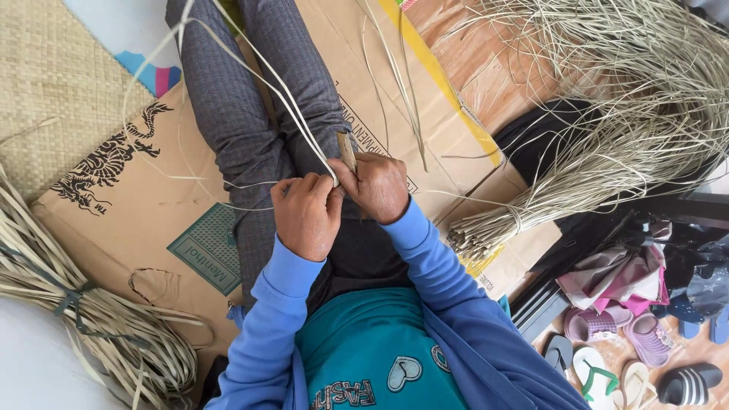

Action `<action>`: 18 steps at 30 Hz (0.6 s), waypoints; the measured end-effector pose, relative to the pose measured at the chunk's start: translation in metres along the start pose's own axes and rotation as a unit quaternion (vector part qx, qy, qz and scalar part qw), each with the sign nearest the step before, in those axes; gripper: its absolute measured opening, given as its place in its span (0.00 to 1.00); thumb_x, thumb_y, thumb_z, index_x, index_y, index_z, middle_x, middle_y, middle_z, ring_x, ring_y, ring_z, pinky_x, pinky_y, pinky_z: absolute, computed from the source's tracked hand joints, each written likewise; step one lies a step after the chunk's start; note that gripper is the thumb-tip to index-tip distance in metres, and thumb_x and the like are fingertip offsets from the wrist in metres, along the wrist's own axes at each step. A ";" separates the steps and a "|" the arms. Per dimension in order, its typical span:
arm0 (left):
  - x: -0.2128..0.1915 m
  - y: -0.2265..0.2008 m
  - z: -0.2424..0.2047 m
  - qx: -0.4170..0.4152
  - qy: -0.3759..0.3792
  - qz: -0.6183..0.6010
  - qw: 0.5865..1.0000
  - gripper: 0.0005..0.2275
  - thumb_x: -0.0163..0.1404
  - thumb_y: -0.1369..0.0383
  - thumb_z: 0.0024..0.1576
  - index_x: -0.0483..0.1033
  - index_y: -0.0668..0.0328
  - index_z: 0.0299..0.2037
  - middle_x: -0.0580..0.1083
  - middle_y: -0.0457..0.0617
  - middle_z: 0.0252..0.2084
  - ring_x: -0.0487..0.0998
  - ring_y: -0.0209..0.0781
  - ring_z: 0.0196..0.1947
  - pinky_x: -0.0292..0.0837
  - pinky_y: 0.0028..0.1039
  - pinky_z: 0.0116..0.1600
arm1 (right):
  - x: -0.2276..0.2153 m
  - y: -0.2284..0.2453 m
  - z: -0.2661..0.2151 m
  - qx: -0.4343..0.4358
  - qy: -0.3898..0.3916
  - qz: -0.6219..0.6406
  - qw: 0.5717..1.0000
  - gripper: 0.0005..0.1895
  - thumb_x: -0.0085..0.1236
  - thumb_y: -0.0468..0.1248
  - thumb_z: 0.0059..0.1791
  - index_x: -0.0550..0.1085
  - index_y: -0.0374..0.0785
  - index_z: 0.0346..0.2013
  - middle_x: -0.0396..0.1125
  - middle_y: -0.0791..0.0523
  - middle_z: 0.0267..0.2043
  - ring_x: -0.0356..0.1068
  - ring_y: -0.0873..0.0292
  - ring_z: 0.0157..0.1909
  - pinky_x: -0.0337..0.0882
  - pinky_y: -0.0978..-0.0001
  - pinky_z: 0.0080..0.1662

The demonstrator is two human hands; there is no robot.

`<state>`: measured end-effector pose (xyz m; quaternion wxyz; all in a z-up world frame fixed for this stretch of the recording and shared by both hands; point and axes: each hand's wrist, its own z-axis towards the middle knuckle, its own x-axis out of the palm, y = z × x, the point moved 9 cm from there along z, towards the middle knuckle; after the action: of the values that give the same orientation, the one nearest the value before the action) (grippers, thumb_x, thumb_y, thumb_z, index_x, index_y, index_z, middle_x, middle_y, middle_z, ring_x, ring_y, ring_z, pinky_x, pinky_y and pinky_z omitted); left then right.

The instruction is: Braiding and weaving long strips of dried plant material while sitting on the floor.

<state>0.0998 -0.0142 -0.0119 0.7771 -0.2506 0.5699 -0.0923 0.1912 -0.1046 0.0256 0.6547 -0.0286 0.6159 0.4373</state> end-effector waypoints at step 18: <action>-0.134 0.023 -0.021 -0.069 0.044 -0.642 0.762 0.07 0.48 0.78 0.61 0.78 0.67 0.46 0.76 0.54 0.42 0.72 0.35 0.29 0.68 0.26 0.41 | 0.034 -0.091 -0.001 0.098 -0.043 -0.105 0.989 0.33 0.57 0.57 0.53 0.70 0.42 0.09 0.62 0.55 0.09 0.62 0.50 0.14 0.64 0.59 0.22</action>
<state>0.0327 0.0572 0.0843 0.4911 -0.6066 0.3139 -0.5407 0.2410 -0.1434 -0.0484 0.7224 -0.0096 0.6207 0.3047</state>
